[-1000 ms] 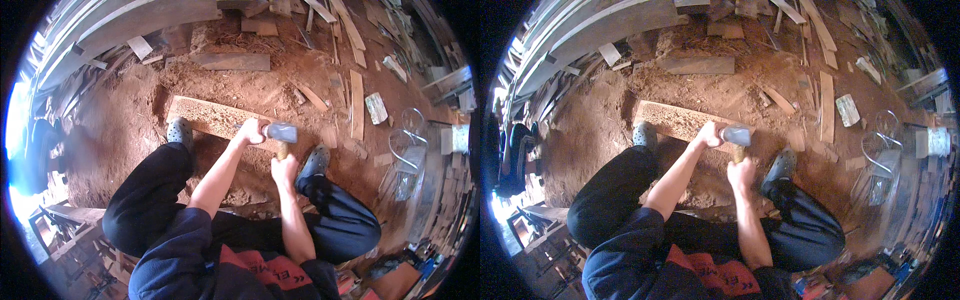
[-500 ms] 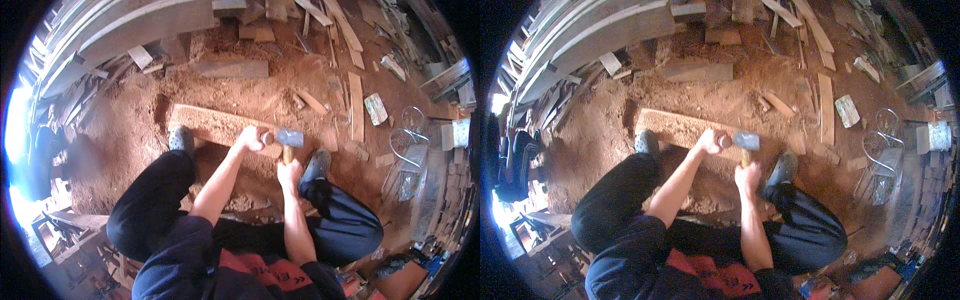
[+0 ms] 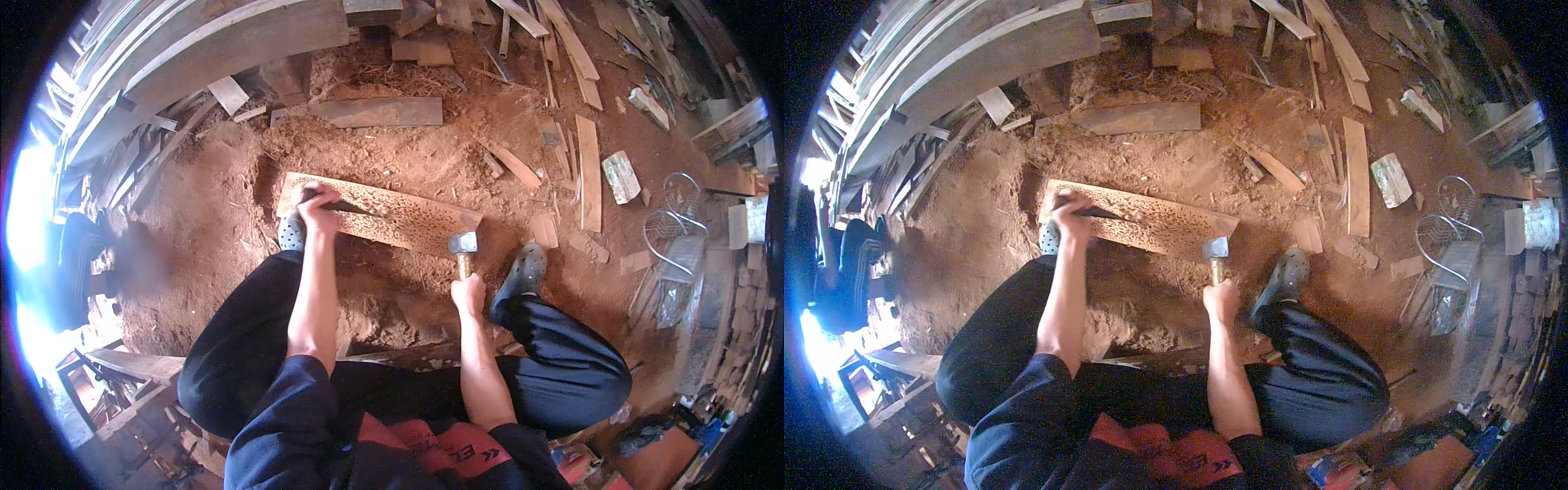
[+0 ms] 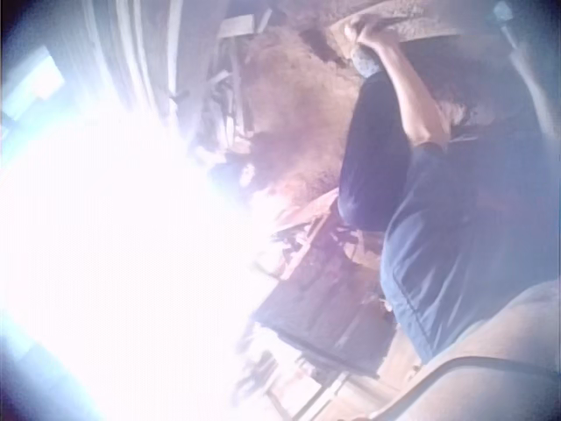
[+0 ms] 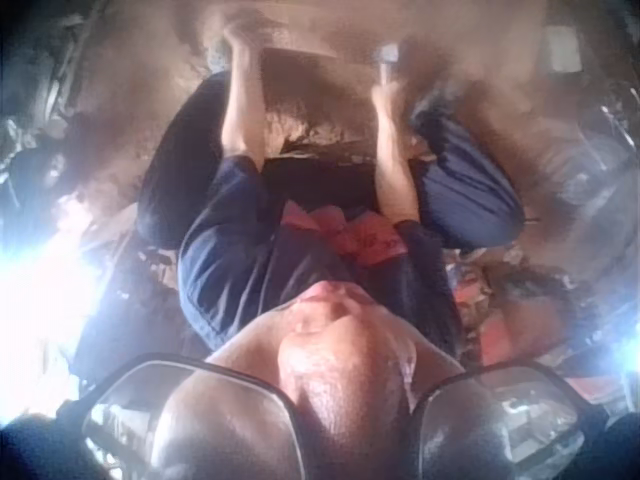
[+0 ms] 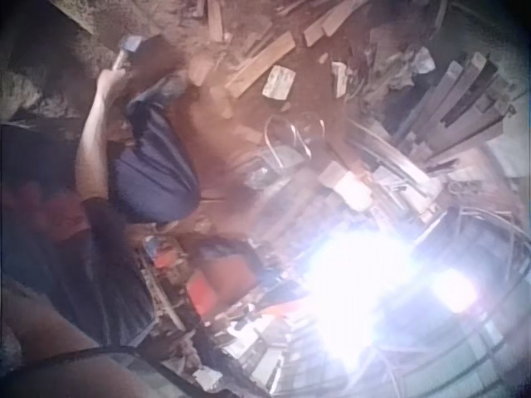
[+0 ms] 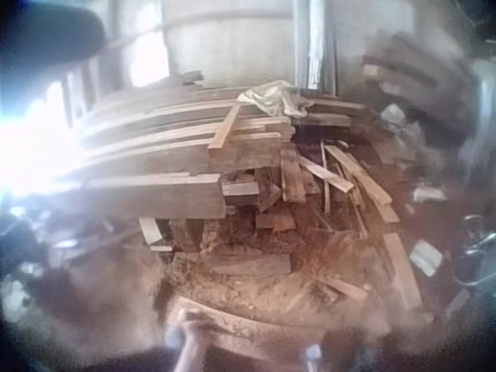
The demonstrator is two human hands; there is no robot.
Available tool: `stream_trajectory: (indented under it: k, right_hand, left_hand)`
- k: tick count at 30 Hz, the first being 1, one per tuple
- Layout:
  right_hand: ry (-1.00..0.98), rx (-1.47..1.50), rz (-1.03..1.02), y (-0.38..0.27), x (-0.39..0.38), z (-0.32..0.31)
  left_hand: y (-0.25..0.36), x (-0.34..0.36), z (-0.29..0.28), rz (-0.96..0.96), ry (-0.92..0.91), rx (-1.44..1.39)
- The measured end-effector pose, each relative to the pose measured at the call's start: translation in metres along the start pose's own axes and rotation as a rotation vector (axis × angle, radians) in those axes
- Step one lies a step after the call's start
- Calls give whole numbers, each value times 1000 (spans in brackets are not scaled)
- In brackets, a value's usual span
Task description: The person sits on the floor and uses a chisel and hammer to carve a rectangular wooden plank. They repeatedly strike the chisel to remove wood chips, gradually shaping the plank's surface.
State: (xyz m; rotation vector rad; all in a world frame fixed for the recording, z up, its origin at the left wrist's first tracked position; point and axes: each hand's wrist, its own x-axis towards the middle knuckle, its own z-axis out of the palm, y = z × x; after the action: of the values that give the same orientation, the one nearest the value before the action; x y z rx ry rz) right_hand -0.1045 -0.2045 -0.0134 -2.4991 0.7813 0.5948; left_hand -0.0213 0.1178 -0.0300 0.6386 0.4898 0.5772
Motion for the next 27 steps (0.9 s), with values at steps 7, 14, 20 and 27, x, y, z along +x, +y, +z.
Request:
stream_trajectory:
  k: [7, 14, 20, 27]
  right_hand:
    - [-3, -20, 12, -4, 2, 0]
    - [-43, 16, -77, -13, -8, -7]
    - [8, 124, -59, 9, 12, 17]
    - [-198, 490, 73, 19, 24, 8]
  left_hand:
    - [14, -20, 57, 27, -469, 525]
    - [-51, -67, 83, 41, -878, 1011]
    - [-66, -83, 90, 67, -1068, 1146]
    - [-75, -96, 94, 19, -1123, 1292]
